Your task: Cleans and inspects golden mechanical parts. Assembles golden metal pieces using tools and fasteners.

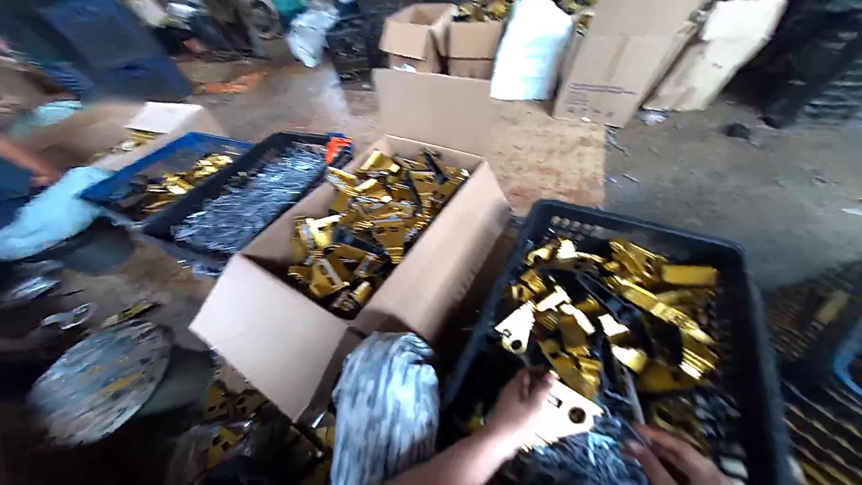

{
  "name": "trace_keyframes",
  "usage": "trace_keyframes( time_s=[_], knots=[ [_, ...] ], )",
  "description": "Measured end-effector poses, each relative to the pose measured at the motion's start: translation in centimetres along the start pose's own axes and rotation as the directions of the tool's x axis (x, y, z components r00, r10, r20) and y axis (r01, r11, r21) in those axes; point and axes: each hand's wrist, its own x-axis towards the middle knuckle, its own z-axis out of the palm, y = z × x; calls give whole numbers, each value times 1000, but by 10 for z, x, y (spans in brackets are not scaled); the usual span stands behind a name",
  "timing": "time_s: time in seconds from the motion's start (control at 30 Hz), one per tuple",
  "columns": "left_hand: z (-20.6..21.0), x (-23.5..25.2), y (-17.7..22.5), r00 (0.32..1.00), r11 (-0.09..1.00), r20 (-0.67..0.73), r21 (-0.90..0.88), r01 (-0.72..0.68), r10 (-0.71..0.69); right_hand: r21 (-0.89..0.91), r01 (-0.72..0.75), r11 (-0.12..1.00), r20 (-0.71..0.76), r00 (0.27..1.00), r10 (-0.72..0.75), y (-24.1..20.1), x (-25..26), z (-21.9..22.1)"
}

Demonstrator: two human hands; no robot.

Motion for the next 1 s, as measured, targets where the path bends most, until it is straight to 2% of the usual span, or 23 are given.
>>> trace_keyframes(
  time_s=[0.03,0.1,0.17,0.23,0.27,0.33,0.4,0.43,0.47,0.5,0.6,0.7,0.8,0.9,1.0],
  knots=[
    [-1,0,3,1000,1000,0,11,-4,4,-53,-4,999,-32,999,2,0,0,2],
    [0,-1,5,1000,998,7,55,-29,29,-283,-41,958,-66,998,23,-1,-1,4],
    [2,-3,5,998,993,21,102,-54,52,-499,-151,854,-49,988,146,-7,-1,2],
    [1,-2,3,997,990,31,121,-68,65,-601,-230,765,-58,968,246,-11,2,0],
    [1,-3,3,998,992,35,115,-60,57,-583,-237,777,-57,966,252,-12,2,-2],
    [-1,-2,4,999,994,47,101,-29,25,-395,-174,902,-68,985,160,-9,2,-9],
    [-1,-3,3,999,995,45,103,-15,10,18,-86,996,-87,992,87,-7,2,-9],
    [-2,-3,2,999,995,45,98,-12,7,221,-42,974,-95,993,65,-9,1,-8],
    [-2,-3,1,999,996,47,91,-9,5,343,-2,939,-112,993,42,-11,1,-6],
    [-2,-3,1,999,996,48,89,-2,-2,383,38,923,-131,991,14,-12,1,-4],
    [-2,-5,3,997,995,62,92,39,-45,274,187,943,-141,978,-153,-8,1,1],
    [-2,-7,5,990,995,112,69,77,-85,172,280,945,-173,952,-251,-3,3,16],
    [-1,-8,5,982,995,168,52,81,-89,117,328,937,-190,934,-303,0,4,33],
    [-2,-9,3,978,993,181,81,89,-103,-27,370,929,-155,916,-369,-1,4,45],
    [-3,-7,-1,986,990,164,140,3,-26,-164,388,907,-141,901,-411,0,6,49]
  ],
)
